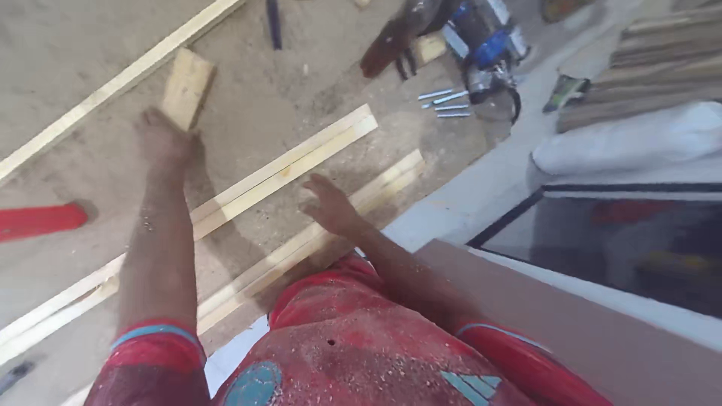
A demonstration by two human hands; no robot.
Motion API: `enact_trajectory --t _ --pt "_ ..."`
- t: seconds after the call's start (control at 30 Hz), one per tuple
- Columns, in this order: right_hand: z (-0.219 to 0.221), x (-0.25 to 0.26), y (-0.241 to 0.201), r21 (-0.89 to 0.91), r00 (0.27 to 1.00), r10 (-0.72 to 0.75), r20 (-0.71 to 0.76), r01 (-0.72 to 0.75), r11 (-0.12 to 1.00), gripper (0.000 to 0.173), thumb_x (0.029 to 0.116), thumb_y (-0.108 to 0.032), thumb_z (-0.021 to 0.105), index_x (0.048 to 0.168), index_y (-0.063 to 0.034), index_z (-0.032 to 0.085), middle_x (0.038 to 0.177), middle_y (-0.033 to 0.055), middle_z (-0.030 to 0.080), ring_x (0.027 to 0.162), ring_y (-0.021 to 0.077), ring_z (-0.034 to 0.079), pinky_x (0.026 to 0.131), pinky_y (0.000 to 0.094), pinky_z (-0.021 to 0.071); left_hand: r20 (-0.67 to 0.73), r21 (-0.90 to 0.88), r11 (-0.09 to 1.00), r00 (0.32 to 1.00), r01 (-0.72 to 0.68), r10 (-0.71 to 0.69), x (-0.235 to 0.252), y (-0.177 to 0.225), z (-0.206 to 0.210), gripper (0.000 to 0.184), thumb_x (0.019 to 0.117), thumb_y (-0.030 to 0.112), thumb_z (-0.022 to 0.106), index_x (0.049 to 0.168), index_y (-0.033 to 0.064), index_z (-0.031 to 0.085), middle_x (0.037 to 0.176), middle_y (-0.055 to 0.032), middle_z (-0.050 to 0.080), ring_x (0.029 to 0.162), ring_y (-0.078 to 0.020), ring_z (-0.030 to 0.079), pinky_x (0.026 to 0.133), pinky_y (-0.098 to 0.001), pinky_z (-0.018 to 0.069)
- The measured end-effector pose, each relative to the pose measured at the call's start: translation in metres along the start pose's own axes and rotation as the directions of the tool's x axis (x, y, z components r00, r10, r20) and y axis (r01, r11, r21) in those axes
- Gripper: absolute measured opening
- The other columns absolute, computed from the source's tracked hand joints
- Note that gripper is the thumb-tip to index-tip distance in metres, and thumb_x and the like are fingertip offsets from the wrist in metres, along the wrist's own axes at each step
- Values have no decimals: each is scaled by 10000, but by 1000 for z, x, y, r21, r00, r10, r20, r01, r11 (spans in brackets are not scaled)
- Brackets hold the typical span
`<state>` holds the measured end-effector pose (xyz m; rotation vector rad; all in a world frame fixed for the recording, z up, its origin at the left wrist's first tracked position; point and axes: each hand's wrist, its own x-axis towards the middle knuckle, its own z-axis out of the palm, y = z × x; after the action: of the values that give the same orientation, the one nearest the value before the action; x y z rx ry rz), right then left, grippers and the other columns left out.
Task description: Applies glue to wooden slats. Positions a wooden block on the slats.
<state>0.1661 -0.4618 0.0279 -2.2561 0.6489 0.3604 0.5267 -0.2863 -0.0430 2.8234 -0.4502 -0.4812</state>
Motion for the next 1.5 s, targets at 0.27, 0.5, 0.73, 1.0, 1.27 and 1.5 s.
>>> enact_trajectory --t 0.27,0.5,0.73,1.0,1.27,1.5 --pt "-56 15 52 540 991 25 -131 50 840 676 1001 -384 649 1544 -54 416 1444 159 580 1174 226 679 969 434 599 402 -901 311 853 303 334 -147 109 30 545 987 467 550 1358 68 523 1231 -105 679 1074 -244 700 924 -472 610" --pt "-118 60 141 506 980 180 -84 -113 855 538 1032 -410 597 1441 -79 485 1106 112 717 953 205 732 850 459 625 454 -881 278 848 383 273 -231 264 134 366 1087 248 477 1320 -9 592 1075 -158 741 914 -248 752 841 -446 648" --pt "-137 95 201 164 995 93 -20 -88 982 714 1042 -498 556 1630 -177 310 990 180 738 845 361 731 782 570 598 81 -218 953 969 -210 232 -168 306 134 567 1023 442 576 1455 76 548 1451 -146 587 1420 -308 484 1214 -498 354" --pt "-138 95 226 444 990 132 -50 -97 891 456 1052 -349 588 1451 -130 572 1002 89 740 803 211 715 759 441 612 -73 -277 893 934 -356 350 -144 305 170 831 862 530 779 1514 102 493 1488 -114 556 1403 -297 477 1198 -522 340" --pt "-144 91 234 549 993 85 -80 -27 835 369 1055 -273 599 1393 -132 636 1134 98 728 920 189 718 815 403 610 -101 -197 865 887 -461 450 -142 300 174 818 821 639 766 1447 146 581 1452 -140 577 1368 -323 506 1167 -575 334" --pt "-140 104 238 548 993 89 -81 -30 836 342 1051 -275 581 1342 -128 683 1145 57 747 981 133 720 886 363 602 -105 -197 854 876 -482 470 -142 299 174 858 801 661 772 1443 125 580 1426 -157 581 1326 -329 528 1134 -561 377"
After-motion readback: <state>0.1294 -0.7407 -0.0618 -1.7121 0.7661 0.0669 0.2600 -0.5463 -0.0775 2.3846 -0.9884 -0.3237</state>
